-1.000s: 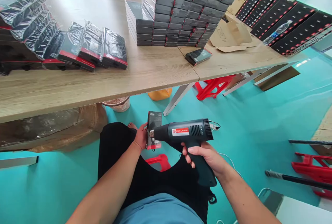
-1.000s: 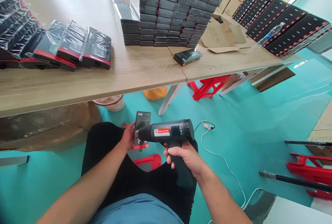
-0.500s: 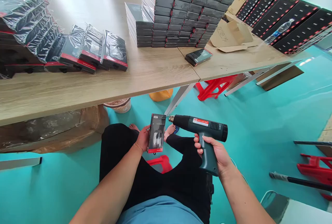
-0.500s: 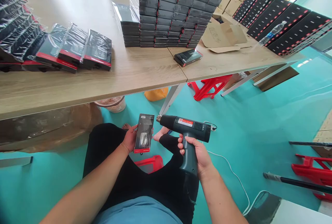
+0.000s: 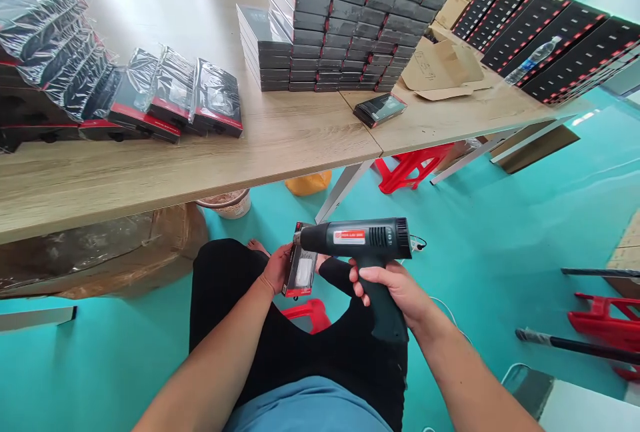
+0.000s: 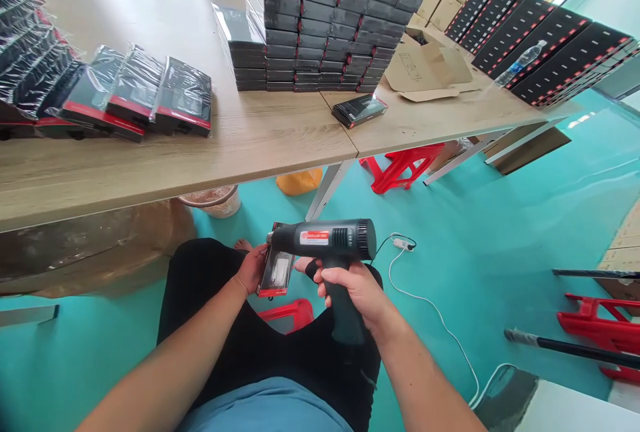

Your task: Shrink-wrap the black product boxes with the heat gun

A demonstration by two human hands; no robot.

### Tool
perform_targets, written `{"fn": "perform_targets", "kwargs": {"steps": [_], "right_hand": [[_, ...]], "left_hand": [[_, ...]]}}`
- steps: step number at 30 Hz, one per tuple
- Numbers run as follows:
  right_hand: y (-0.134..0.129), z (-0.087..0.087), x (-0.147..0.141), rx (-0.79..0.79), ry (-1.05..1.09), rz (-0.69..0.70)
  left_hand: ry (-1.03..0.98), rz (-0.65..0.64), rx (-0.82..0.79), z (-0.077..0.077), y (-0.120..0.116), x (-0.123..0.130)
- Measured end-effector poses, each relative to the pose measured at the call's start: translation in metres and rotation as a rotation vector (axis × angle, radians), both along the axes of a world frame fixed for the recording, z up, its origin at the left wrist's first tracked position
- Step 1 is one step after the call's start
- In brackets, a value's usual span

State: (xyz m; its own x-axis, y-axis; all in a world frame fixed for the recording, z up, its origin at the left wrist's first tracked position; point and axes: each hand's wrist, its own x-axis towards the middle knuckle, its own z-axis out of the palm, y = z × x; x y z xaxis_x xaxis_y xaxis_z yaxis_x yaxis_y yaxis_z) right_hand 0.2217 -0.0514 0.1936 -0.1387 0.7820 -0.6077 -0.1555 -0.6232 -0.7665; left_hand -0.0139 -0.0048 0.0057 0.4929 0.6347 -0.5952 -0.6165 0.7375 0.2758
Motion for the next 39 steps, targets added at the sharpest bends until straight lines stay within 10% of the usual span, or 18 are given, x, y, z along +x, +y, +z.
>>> {"fn": "perform_targets", "kwargs": {"steps": [10, 15, 27, 32, 39], "right_hand": [[-0.006, 0.016, -0.014, 0.088, -0.164, 0.415], [-0.012, 0.01, -0.014, 0.107, -0.345, 0.095], [-0.016, 0.006, -0.01, 0.046, -0.152, 0.11], [0.009, 0.014, -0.005, 0.147, -0.386, 0.081], [0.0, 0.036, -0.013, 0.07, -0.24, 0.673]], "left_hand": [[0.038, 0.155, -0.076, 0.006, 0.004, -0.002], [-0.038, 0.19, -0.024, 0.004, 0.005, -0.001], [-0.074, 0.277, 0.032, -0.006, 0.007, -0.005], [-0.091, 0.16, 0.0, 0.001, 0.004, -0.003], [-0.033, 0.157, -0.032, 0.011, 0.003, -0.003]]}}
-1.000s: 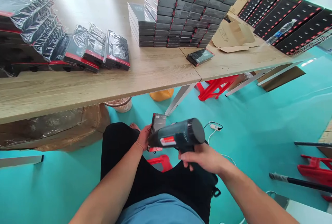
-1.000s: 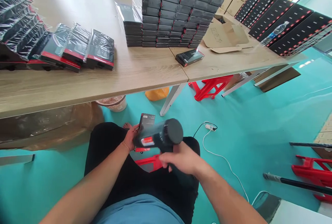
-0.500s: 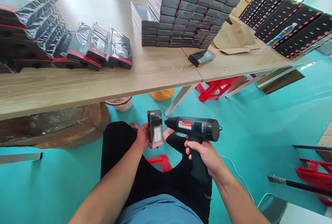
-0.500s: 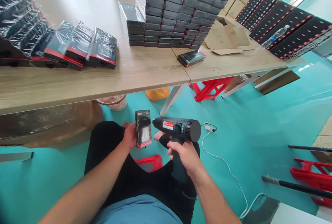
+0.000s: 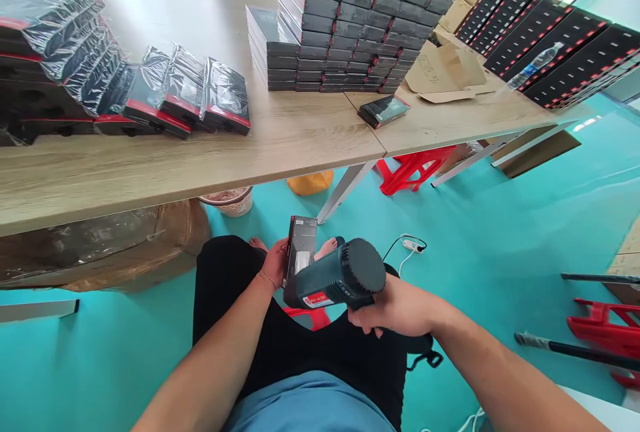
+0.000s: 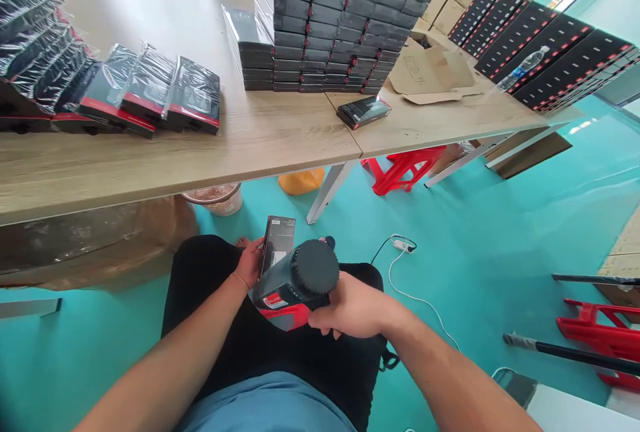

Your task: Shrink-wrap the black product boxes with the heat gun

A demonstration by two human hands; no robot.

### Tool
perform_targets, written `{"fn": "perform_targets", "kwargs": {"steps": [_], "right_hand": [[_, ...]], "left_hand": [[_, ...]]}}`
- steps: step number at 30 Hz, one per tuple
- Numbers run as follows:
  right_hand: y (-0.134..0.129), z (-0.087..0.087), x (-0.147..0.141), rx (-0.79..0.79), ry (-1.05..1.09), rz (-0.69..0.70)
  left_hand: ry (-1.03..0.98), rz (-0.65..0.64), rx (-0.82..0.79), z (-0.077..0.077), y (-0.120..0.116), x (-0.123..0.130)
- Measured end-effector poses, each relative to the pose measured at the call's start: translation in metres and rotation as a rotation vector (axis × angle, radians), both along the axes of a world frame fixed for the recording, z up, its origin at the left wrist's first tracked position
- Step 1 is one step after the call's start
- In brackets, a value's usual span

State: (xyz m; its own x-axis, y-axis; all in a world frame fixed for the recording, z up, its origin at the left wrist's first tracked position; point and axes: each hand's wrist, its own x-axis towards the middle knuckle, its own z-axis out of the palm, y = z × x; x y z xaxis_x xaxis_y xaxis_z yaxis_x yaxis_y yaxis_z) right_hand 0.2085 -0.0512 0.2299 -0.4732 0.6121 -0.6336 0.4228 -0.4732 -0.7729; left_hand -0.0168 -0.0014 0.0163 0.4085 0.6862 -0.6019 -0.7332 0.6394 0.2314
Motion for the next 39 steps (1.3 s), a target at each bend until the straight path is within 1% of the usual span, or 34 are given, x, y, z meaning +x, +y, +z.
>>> {"fn": "perform_targets", "kwargs": {"steps": [1, 2, 4, 5, 6, 7, 8, 10, 13, 14, 15, 16, 19, 20, 24, 25, 28, 29, 30, 33, 34, 35, 38, 39], "right_hand": [[0.002, 0.001, -0.002, 0.017, -0.018, -0.015], [0.006, 0.001, -0.003, 0.065, -0.037, -0.075], [0.02, -0.001, -0.003, 0.195, -0.078, -0.238], [0.028, -0.003, -0.001, 0.246, -0.097, -0.299], [0.034, -0.004, 0.003, 0.275, -0.116, -0.332], [0.039, -0.005, 0.008, 0.279, -0.129, -0.333], [0.041, -0.006, 0.014, 0.257, -0.137, -0.31], [0.036, -0.008, 0.025, 0.159, -0.141, -0.215], [0.017, -0.012, 0.036, 0.001, -0.14, -0.04], [0.012, -0.013, 0.037, -0.021, -0.141, -0.013], [0.008, -0.015, 0.037, -0.022, -0.146, -0.013], [0.006, -0.017, 0.036, 0.001, -0.151, -0.043], [0.006, -0.018, 0.034, 0.114, -0.152, -0.19], [0.007, -0.018, 0.033, 0.124, -0.146, -0.194], [0.006, -0.017, 0.033, 0.024, -0.135, -0.012], [0.005, -0.017, 0.033, 0.029, -0.133, -0.017], [0.005, -0.019, 0.031, 0.131, -0.115, -0.164], [0.005, -0.019, 0.03, 0.143, -0.115, -0.186], [0.004, -0.019, 0.03, 0.128, -0.118, -0.17], [-0.002, -0.019, 0.035, -0.002, -0.11, -0.032], [-0.005, -0.02, 0.037, -0.029, -0.105, -0.031], [-0.009, -0.021, 0.04, -0.033, -0.105, -0.068], [-0.022, -0.029, 0.044, 0.033, -0.149, -0.34], [-0.027, -0.032, 0.043, 0.043, -0.155, -0.411]], "left_hand": [[0.002, 0.0, 0.001, 0.0, 0.0, 0.0], [0.001, -0.007, 0.004, -0.001, 0.0, 0.001], [-0.016, -0.033, 0.018, -0.003, -0.001, 0.0], [-0.031, -0.049, 0.027, -0.005, -0.001, -0.001], [-0.047, -0.063, 0.035, -0.006, -0.002, -0.002], [-0.059, -0.072, 0.04, -0.007, -0.002, -0.004], [-0.063, -0.077, 0.04, -0.008, -0.002, -0.005], [-0.055, -0.063, 0.026, -0.01, -0.001, -0.008], [-0.078, -0.027, 0.031, -0.011, 0.002, -0.007], [-0.096, -0.021, 0.043, -0.011, 0.003, -0.007], [-0.109, -0.021, 0.05, -0.012, 0.003, -0.006], [-0.112, -0.023, 0.052, -0.012, 0.003, -0.006], [-0.097, -0.046, 0.042, -0.012, 0.004, -0.006], [-0.099, -0.055, 0.049, -0.012, 0.004, -0.007], [-0.13, -0.042, 0.121, -0.013, 0.005, -0.008], [-0.129, -0.034, 0.123, -0.014, 0.005, -0.008], [-0.096, -0.04, 0.08, -0.015, 0.005, -0.008], [-0.092, -0.045, 0.075, -0.015, 0.004, -0.008], [-0.097, -0.047, 0.085, -0.015, 0.004, -0.009], [-0.147, -0.027, 0.161, -0.013, 0.004, -0.011], [-0.159, -0.013, 0.179, -0.013, 0.004, -0.011], [-0.166, 0.003, 0.189, -0.012, 0.004, -0.011], [-0.17, 0.056, 0.206, -0.013, 0.004, -0.012], [-0.171, 0.073, 0.214, -0.013, 0.004, -0.012]]}}
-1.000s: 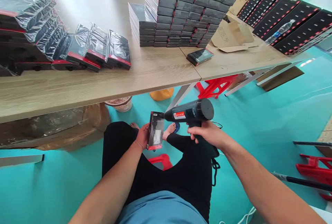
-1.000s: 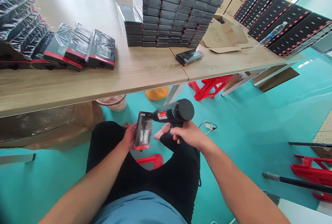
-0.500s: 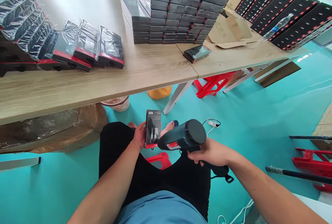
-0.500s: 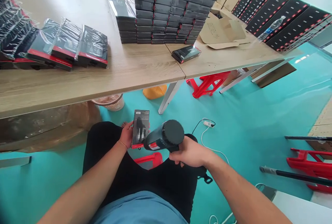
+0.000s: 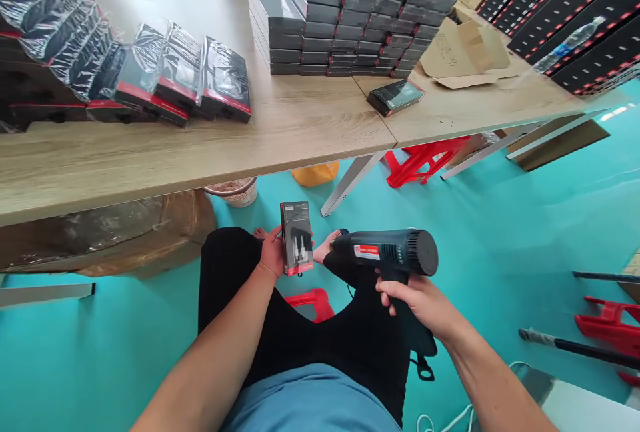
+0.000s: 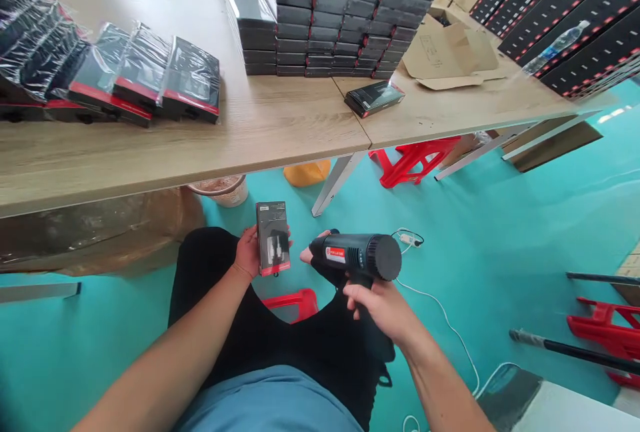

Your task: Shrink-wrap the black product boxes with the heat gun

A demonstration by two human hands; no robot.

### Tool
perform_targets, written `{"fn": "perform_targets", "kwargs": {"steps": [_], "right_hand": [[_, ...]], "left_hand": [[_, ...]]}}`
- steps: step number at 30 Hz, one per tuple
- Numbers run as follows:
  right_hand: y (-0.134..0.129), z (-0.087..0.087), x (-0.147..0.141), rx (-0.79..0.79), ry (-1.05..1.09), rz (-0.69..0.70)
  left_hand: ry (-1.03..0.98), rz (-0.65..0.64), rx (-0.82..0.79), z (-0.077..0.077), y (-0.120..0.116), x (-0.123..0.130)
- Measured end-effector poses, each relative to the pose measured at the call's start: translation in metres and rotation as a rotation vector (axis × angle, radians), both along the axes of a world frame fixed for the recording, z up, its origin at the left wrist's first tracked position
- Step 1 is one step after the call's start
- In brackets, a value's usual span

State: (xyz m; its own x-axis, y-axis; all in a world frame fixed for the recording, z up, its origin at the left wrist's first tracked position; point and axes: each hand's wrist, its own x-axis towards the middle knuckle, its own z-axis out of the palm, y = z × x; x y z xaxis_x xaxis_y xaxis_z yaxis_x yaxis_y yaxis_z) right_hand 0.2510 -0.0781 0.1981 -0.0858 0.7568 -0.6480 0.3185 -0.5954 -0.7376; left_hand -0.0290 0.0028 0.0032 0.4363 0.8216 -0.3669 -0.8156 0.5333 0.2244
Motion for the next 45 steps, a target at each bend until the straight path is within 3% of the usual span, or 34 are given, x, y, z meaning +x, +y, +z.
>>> {"fn": "perform_targets", "kwargs": {"steps": [2, 6, 11, 15, 19, 24, 28, 31, 34, 41, 45], "right_hand": [[-0.012, -0.005, -0.008, -0.028, 0.053, -0.047], [-0.034, -0.017, -0.03, -0.074, 0.26, -0.001], [-0.041, -0.03, -0.034, 0.02, 0.153, -0.11], [-0.04, -0.031, -0.034, -0.012, 0.237, -0.02], [-0.04, -0.027, -0.037, 0.028, 0.159, -0.106], [-0.039, -0.025, -0.037, -0.015, 0.267, 0.015], [-0.033, -0.028, -0.021, 0.044, 0.176, -0.27], [-0.032, -0.024, -0.005, -0.067, 0.313, -0.359], [-0.034, -0.02, 0.003, -0.141, 0.386, -0.326], [-0.028, -0.024, -0.009, -0.11, 0.392, -0.356], [-0.028, -0.022, -0.02, -0.108, 0.379, -0.148]], "left_hand": [[0.002, 0.036, 0.007, 0.0, 0.001, 0.0], [0.047, 0.132, 0.005, 0.001, 0.004, 0.003], [0.074, 0.186, 0.04, 0.002, 0.005, 0.002], [0.063, 0.216, 0.065, 0.002, 0.004, 0.002], [0.054, 0.206, 0.07, 0.005, 0.003, 0.003], [0.063, 0.206, 0.06, 0.008, 0.003, 0.002], [0.036, 0.196, 0.027, 0.01, 0.002, -0.001], [0.009, 0.153, -0.013, 0.01, 0.001, -0.002], [-0.01, 0.123, -0.028, 0.011, 0.002, -0.001], [0.023, 0.114, -0.011, 0.017, 0.001, 0.001], [0.061, 0.153, 0.0, 0.014, 0.0, -0.001]]}}
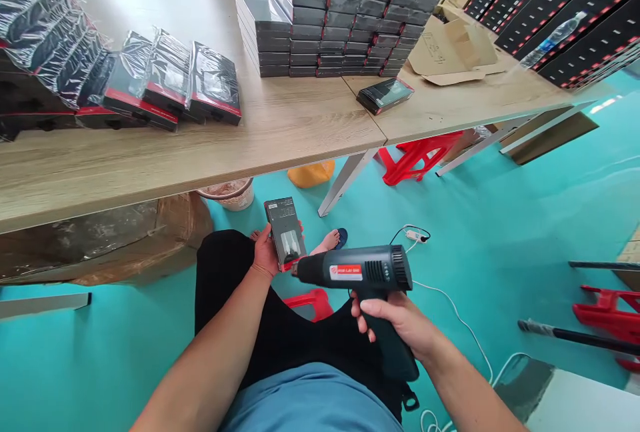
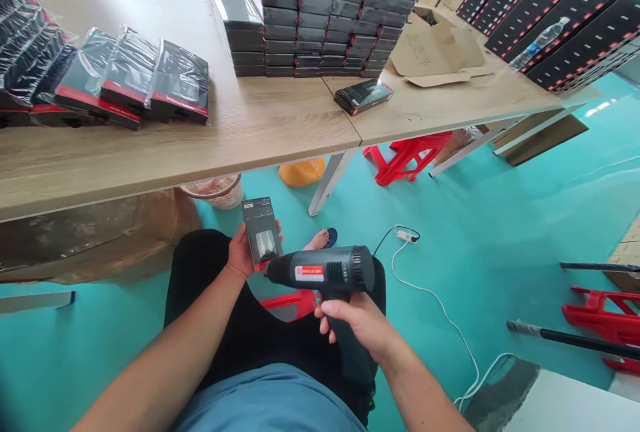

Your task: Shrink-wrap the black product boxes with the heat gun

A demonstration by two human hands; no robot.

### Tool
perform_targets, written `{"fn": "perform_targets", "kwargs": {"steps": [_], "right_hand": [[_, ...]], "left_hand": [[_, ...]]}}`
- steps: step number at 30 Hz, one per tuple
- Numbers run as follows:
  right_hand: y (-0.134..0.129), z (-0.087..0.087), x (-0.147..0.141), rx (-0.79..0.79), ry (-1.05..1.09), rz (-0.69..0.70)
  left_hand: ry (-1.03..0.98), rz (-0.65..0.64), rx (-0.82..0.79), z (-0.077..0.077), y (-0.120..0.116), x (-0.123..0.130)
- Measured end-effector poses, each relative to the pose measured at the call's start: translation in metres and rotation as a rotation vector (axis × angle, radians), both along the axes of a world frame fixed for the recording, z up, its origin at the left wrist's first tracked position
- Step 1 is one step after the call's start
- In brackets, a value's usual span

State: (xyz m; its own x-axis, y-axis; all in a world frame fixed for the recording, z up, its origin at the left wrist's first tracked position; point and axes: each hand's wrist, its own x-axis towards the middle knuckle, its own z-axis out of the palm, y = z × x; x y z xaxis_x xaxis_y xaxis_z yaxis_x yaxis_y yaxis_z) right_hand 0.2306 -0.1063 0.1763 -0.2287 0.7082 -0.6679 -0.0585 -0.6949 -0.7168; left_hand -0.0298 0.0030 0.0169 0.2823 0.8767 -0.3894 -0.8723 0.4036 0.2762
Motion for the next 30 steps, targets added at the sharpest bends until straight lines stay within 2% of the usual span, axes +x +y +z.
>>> {"fn": "perform_targets", "kwargs": {"steps": [5, 9, 13, 17, 19, 22, 27, 30], "right_hand": [[-0.001, -0.003, -0.01, 0.135, -0.191, 0.006], [-0.002, -0.003, -0.012, 0.113, -0.112, 0.16], [-0.003, 0.002, -0.011, 0.143, -0.256, 0.081], [-0.002, 0.011, -0.017, 0.057, -0.128, 0.258], [0.003, 0.015, -0.024, 0.106, -0.15, 0.292], [0.019, 0.025, -0.029, 0.231, -0.275, 0.272], [0.041, 0.046, -0.027, 0.145, -0.287, 0.568], [0.048, 0.052, -0.03, 0.307, -0.381, 0.505]], "left_hand": [[0.001, -0.016, 0.009, -0.006, 0.001, -0.001], [0.014, -0.021, 0.003, -0.008, 0.002, 0.0], [0.012, -0.022, -0.007, -0.009, 0.001, 0.001], [0.011, -0.125, -0.027, -0.011, 0.0, 0.003], [0.025, -0.163, -0.05, -0.013, 0.0, 0.004], [0.037, -0.229, -0.114, -0.013, -0.001, 0.004], [0.017, -0.291, -0.106, -0.012, -0.004, 0.002], [0.055, -0.333, -0.142, -0.015, -0.004, 0.001]]}}
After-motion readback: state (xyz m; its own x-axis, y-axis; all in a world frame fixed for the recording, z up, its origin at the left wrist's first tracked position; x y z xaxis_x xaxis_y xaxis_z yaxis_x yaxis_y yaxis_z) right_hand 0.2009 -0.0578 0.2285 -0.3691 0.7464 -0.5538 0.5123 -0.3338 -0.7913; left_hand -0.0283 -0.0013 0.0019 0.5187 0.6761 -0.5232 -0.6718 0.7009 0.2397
